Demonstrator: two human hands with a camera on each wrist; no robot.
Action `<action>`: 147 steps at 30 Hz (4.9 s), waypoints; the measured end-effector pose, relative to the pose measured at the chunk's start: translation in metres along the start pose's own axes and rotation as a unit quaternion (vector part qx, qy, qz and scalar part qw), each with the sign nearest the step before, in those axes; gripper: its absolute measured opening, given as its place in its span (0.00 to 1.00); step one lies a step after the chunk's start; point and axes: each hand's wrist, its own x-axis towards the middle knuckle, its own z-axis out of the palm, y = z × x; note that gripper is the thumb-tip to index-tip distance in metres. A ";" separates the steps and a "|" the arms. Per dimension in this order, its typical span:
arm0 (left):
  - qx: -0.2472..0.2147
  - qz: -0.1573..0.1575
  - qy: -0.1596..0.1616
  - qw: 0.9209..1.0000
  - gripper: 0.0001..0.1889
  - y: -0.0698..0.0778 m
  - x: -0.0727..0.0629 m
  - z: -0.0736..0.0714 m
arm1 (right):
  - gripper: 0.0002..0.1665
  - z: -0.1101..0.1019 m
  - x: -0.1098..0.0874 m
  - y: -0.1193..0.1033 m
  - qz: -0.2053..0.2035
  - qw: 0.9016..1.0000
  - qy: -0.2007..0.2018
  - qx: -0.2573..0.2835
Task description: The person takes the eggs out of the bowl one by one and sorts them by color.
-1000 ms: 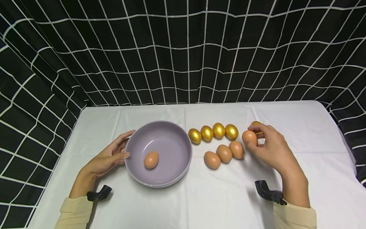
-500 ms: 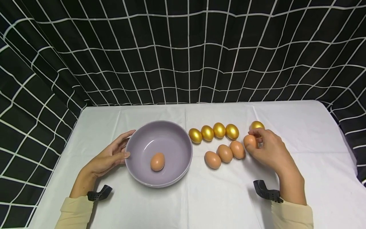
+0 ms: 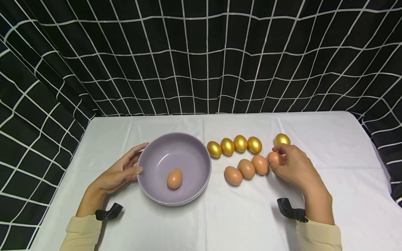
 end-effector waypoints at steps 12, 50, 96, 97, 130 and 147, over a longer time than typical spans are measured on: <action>0.005 0.003 0.003 1.000 0.41 -0.003 -0.002 -0.004 | 0.35 -0.010 -0.001 -0.005 0.003 1.000 -0.029 -0.001; 0.000 0.001 -0.002 1.000 0.42 -0.001 0.001 -0.004 | 0.21 0.038 0.006 -0.183 -0.349 0.936 -0.027 -0.032; 0.002 0.000 -0.008 1.000 0.41 0.000 -0.001 -0.004 | 0.12 0.084 0.045 -0.272 -0.406 0.868 -0.253 -0.135; 0.001 0.000 -0.007 1.000 0.41 0.000 -0.001 -0.005 | 0.12 0.084 0.045 -0.273 -0.407 0.866 -0.257 -0.139; -0.005 0.000 -0.014 1.000 0.41 -0.001 -0.001 -0.006 | 0.09 0.090 0.051 -0.279 -0.382 0.864 -0.286 -0.157; -0.001 0.007 -0.014 1.000 0.41 0.000 -0.001 -0.005 | 0.16 0.068 0.056 -0.255 -0.403 0.892 -0.207 0.018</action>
